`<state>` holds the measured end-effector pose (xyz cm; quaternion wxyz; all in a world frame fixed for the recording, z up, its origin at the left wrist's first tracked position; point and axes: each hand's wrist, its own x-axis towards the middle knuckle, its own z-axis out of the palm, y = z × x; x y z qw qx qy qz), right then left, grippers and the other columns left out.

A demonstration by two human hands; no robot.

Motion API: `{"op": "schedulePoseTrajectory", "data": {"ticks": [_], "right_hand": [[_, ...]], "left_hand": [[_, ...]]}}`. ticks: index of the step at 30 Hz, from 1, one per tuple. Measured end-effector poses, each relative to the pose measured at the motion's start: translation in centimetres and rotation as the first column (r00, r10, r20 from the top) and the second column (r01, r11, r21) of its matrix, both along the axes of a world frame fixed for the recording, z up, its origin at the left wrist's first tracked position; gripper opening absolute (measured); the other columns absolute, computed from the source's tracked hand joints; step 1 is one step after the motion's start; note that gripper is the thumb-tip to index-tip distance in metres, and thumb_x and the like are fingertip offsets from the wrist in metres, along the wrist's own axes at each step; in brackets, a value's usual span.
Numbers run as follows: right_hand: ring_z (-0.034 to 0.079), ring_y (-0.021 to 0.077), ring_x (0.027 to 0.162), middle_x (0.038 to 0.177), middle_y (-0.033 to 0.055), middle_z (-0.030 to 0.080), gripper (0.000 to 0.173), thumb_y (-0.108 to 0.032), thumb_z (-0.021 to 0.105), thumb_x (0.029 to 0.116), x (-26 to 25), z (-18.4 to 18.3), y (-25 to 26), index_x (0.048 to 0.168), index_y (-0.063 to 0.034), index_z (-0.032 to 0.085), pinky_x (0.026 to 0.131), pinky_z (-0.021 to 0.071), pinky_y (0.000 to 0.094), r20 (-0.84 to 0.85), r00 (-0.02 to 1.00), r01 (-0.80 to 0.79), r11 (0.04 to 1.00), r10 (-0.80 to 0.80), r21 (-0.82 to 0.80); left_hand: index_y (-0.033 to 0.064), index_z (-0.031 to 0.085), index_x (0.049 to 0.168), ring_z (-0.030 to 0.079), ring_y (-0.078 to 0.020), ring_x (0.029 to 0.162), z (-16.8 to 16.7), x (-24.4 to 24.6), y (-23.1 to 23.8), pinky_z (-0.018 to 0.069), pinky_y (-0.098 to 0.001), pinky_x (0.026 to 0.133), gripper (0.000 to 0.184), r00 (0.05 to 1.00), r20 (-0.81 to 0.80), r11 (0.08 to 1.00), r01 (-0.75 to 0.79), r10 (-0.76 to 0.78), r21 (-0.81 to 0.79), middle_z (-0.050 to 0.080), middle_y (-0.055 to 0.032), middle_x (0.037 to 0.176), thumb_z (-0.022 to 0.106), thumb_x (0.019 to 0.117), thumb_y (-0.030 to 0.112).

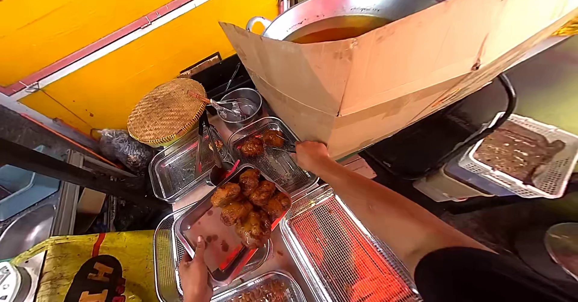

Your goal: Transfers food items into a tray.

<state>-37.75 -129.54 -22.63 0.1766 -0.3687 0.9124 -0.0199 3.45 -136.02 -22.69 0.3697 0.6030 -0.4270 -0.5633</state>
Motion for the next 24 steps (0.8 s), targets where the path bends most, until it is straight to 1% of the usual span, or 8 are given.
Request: {"op": "schedulePoseTrajectory", "data": {"ticks": [2, 5, 8, 13, 15, 17, 19, 24], "right_hand": [[0.067, 0.0414, 0.108, 0.112, 0.0241, 0.069, 0.053, -0.051, 0.054, 0.1032, -1.3, -0.2, 0.8, 0.115, -0.0018, 0.070, 0.090, 0.0528, 0.0644, 0.231, 0.970, 0.108, 0.985, -0.075, -0.134], [0.054, 0.0210, 0.059, 0.076, 0.0111, 0.060, 0.051, -0.054, 0.058, 0.1019, -1.3, -1.0, 4.2, 0.121, -0.0094, 0.072, 0.055, 0.0490, 0.0403, 0.598, 0.790, 0.345, 0.903, -0.133, -0.256], [0.039, 0.0089, 0.045, 0.060, -0.0013, 0.046, 0.039, -0.043, 0.056, 0.1055, 0.5, 0.3, 8.6, 0.127, -0.0145, 0.070, 0.042, 0.0385, 0.0266, 0.808, 0.590, 0.440, 0.837, 0.004, -0.325], [0.048, 0.0095, 0.049, 0.066, 0.0006, 0.057, 0.028, -0.026, 0.061, 0.1023, 5.4, 6.9, 13.3, 0.125, -0.0157, 0.073, 0.045, 0.0423, 0.0256, 0.684, 0.613, 0.143, 0.796, 0.396, -0.589], [0.067, 0.0039, 0.073, 0.091, -0.0068, 0.074, 0.029, -0.033, 0.069, 0.0983, 7.4, 9.1, 13.1, 0.125, -0.0248, 0.074, 0.067, 0.0594, 0.0261, 0.506, 0.665, -0.157, 0.765, 0.549, -0.624], [0.068, 0.0014, 0.084, 0.096, -0.0109, 0.074, 0.035, -0.050, 0.067, 0.0976, 9.7, 10.4, 12.1, 0.128, -0.0326, 0.071, 0.077, 0.0605, 0.0296, 0.330, 0.691, -0.451, 0.741, 0.643, -0.498], [0.069, 0.0152, 0.090, 0.098, -0.0015, 0.073, 0.046, -0.058, 0.055, 0.1009, 12.3, 11.4, 10.5, 0.137, -0.0301, 0.064, 0.084, 0.0570, 0.0451, 0.255, 0.663, -0.660, 0.710, 0.704, -0.245], [0.068, 0.0155, 0.084, 0.097, 0.0026, 0.072, 0.048, -0.052, 0.064, 0.0988, 12.0, 12.9, 8.4, 0.139, -0.0251, 0.063, 0.080, 0.0579, 0.0431, 0.354, 0.642, -0.582, 0.733, 0.680, -0.351]], "left_hand": [[-0.0044, 0.062, 0.122, 0.075, -0.0269, 0.083, 0.0, -0.4, -0.3, 0.0649, -0.0443, 0.073, 0.035, 1.000, -0.006, 1.000, -0.005, 0.005, -0.005, 0.073, -0.0183, 0.097, 0.064, 0.1026, 0.024], [-0.0042, 0.062, 0.123, 0.074, -0.0255, 0.084, -0.1, -0.8, -0.7, 0.0644, -0.0431, 0.074, 0.035, 1.000, -0.001, 1.000, -0.001, 0.001, 0.009, 0.073, -0.0175, 0.098, 0.063, 0.1028, 0.024], [-0.0038, 0.063, 0.122, 0.074, -0.0250, 0.084, -0.5, -1.2, -1.2, 0.0644, -0.0430, 0.074, 0.035, 1.000, -0.015, 1.000, 0.024, -0.024, 0.019, 0.073, -0.0173, 0.097, 0.061, 0.1040, 0.026], [-0.0016, 0.066, 0.118, 0.073, -0.0238, 0.081, -1.2, -1.7, -1.8, 0.0634, -0.0423, 0.072, 0.040, 0.999, 0.015, 0.999, 0.044, -0.044, 0.027, 0.073, -0.0157, 0.094, 0.057, 0.1056, 0.035], [-0.0015, 0.067, 0.117, 0.073, -0.0245, 0.080, -1.6, -1.9, -2.0, 0.0633, -0.0433, 0.071, 0.044, 0.999, -0.004, 0.998, 0.052, -0.052, 0.032, 0.073, -0.0159, 0.092, 0.056, 0.1055, 0.039], [-0.0025, 0.067, 0.116, 0.073, -0.0260, 0.081, -1.9, -1.7, -2.1, 0.0638, -0.0453, 0.073, 0.046, 0.995, -0.069, 0.996, 0.078, -0.075, 0.034, 0.073, -0.0172, 0.091, 0.053, 0.1065, 0.041], [-0.0035, 0.065, 0.117, 0.073, -0.0276, 0.080, -1.7, -1.4, -2.2, 0.0635, -0.0468, 0.072, 0.048, 0.990, -0.109, 0.995, 0.091, -0.086, 0.041, 0.072, -0.0182, 0.091, 0.051, 0.1070, 0.042], [-0.0037, 0.063, 0.118, 0.074, -0.0267, 0.081, -1.3, 1.1, -1.7, 0.0635, -0.0463, 0.073, 0.047, 0.991, -0.131, 0.998, 0.041, -0.033, 0.057, 0.073, -0.0176, 0.093, 0.050, 0.1077, 0.040]]}}
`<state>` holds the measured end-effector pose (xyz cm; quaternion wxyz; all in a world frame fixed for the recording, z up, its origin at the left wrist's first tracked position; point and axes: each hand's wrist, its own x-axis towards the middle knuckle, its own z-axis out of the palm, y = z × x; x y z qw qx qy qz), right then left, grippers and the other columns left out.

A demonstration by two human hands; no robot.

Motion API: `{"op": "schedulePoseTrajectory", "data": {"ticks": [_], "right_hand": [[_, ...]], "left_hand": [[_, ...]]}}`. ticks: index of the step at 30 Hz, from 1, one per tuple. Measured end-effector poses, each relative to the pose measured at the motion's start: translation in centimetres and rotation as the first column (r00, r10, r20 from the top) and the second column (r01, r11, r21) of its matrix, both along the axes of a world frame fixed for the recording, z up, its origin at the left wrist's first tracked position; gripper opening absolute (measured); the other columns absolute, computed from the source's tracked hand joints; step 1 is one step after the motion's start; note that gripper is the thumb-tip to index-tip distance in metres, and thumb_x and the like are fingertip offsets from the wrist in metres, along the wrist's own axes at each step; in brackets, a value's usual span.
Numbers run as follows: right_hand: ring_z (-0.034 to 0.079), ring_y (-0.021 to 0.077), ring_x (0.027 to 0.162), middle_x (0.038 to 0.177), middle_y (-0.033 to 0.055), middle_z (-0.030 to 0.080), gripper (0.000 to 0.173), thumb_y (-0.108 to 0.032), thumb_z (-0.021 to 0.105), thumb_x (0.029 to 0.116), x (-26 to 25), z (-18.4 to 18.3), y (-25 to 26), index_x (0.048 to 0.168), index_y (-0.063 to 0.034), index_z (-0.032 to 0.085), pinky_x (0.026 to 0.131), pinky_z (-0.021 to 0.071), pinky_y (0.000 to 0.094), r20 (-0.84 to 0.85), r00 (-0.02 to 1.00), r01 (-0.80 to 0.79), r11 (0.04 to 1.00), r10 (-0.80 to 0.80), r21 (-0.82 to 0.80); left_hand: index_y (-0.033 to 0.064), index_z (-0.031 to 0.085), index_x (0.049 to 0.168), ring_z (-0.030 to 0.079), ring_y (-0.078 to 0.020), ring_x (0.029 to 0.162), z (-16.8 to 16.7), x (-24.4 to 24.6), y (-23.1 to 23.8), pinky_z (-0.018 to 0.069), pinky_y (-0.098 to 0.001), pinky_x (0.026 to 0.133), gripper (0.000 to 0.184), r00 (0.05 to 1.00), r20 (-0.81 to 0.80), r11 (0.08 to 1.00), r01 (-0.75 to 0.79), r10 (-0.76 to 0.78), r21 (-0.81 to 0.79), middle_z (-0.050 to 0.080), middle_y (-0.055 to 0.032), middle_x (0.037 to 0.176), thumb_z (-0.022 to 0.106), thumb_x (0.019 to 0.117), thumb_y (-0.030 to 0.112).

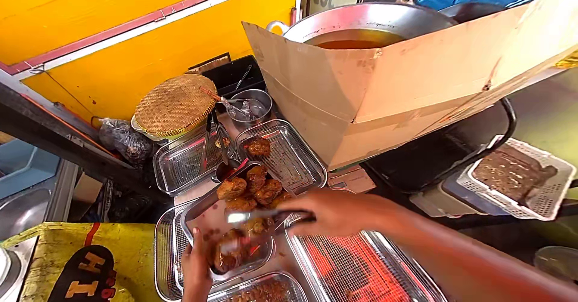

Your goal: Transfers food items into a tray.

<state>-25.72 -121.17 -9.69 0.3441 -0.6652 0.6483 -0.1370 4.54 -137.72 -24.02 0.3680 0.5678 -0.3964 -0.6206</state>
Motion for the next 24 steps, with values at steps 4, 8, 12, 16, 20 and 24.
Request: {"op": "schedulePoseTrajectory", "data": {"ticks": [4, 8, 12, 16, 20, 24], "right_hand": [[0.070, 0.0348, 0.094, 0.102, 0.0161, 0.072, 0.060, -0.057, 0.063, 0.0978, -6.0, -3.6, -4.7, 0.140, -0.0143, 0.060, 0.084, 0.0565, 0.0593, -0.187, 0.857, 0.454, 0.876, -0.479, -0.165], [0.068, 0.0464, 0.107, 0.113, 0.0252, 0.070, 0.064, -0.052, 0.060, 0.0996, -7.4, -11.0, -11.6, 0.143, -0.0052, 0.054, 0.084, 0.0533, 0.0675, -0.415, 0.706, 0.598, 0.797, -0.574, -0.084], [0.068, 0.0484, 0.103, 0.118, 0.0302, 0.066, 0.065, -0.040, 0.058, 0.1032, -5.3, -15.3, -15.0, 0.148, 0.0049, 0.043, 0.080, 0.0547, 0.0645, -0.548, 0.652, 0.607, 0.794, -0.523, -0.036], [0.069, 0.0479, 0.100, 0.111, 0.0287, 0.068, 0.058, -0.037, 0.053, 0.1056, -4.3, -15.6, -15.6, 0.145, 0.0044, 0.043, 0.076, 0.0558, 0.0633, -0.593, 0.632, 0.617, 0.787, -0.499, -0.004], [0.068, 0.0446, 0.109, 0.117, 0.0262, 0.068, 0.053, -0.048, 0.053, 0.1044, -6.7, -13.7, -14.4, 0.126, -0.0011, 0.064, 0.087, 0.0532, 0.0673, -0.307, 0.692, 0.704, 0.705, -0.654, 0.085], [0.041, 0.0116, 0.049, 0.065, 0.0000, 0.045, 0.046, -0.051, 0.053, 0.1046, -10.0, -16.7, -9.0, 0.124, -0.0116, 0.068, 0.047, 0.0404, 0.0294, 0.404, 0.393, 0.788, 0.529, -0.826, 0.316]], "left_hand": [[-0.0009, 0.060, 0.127, 0.073, -0.0268, 0.090, 0.9, 3.4, 0.9, 0.0627, -0.0476, 0.079, 0.049, 0.995, 0.070, 0.997, -0.074, 0.073, 0.008, 0.073, -0.0169, 0.102, 0.052, 0.1065, 0.043], [0.0016, 0.057, 0.133, 0.073, -0.0227, 0.096, 1.8, 6.3, 2.0, 0.0622, -0.0450, 0.084, 0.052, 0.986, 0.096, 0.991, -0.134, 0.135, -0.016, 0.073, -0.0137, 0.106, 0.050, 0.1067, 0.045], [0.0008, 0.059, 0.129, 0.073, -0.0201, 0.091, 2.3, 8.2, 3.0, 0.0624, -0.0425, 0.082, 0.049, 0.977, 0.118, 0.984, -0.176, 0.176, -0.015, 0.073, -0.0124, 0.101, 0.049, 0.1072, 0.044], [-0.0003, 0.061, 0.122, 0.073, -0.0188, 0.085, 2.4, 8.6, 3.3, 0.0629, -0.0401, 0.077, 0.045, 0.976, 0.112, 0.982, -0.188, 0.188, -0.019, 0.073, -0.0114, 0.094, 0.050, 0.1073, 0.041], [-0.0002, 0.061, 0.124, 0.073, -0.0181, 0.087, 1.7, 7.9, 3.2, 0.0628, -0.0393, 0.079, 0.045, 0.977, 0.107, 0.983, -0.181, 0.182, -0.019, 0.073, -0.0109, 0.096, 0.052, 0.1070, 0.040], [-0.0006, 0.062, 0.125, 0.072, -0.0180, 0.091, 1.0, 7.0, 2.7, 0.0617, -0.0388, 0.083, 0.044, 0.984, 0.115, 0.991, -0.133, 0.136, -0.032, 0.073, -0.0113, 0.100, 0.054, 0.1065, 0.038]]}}
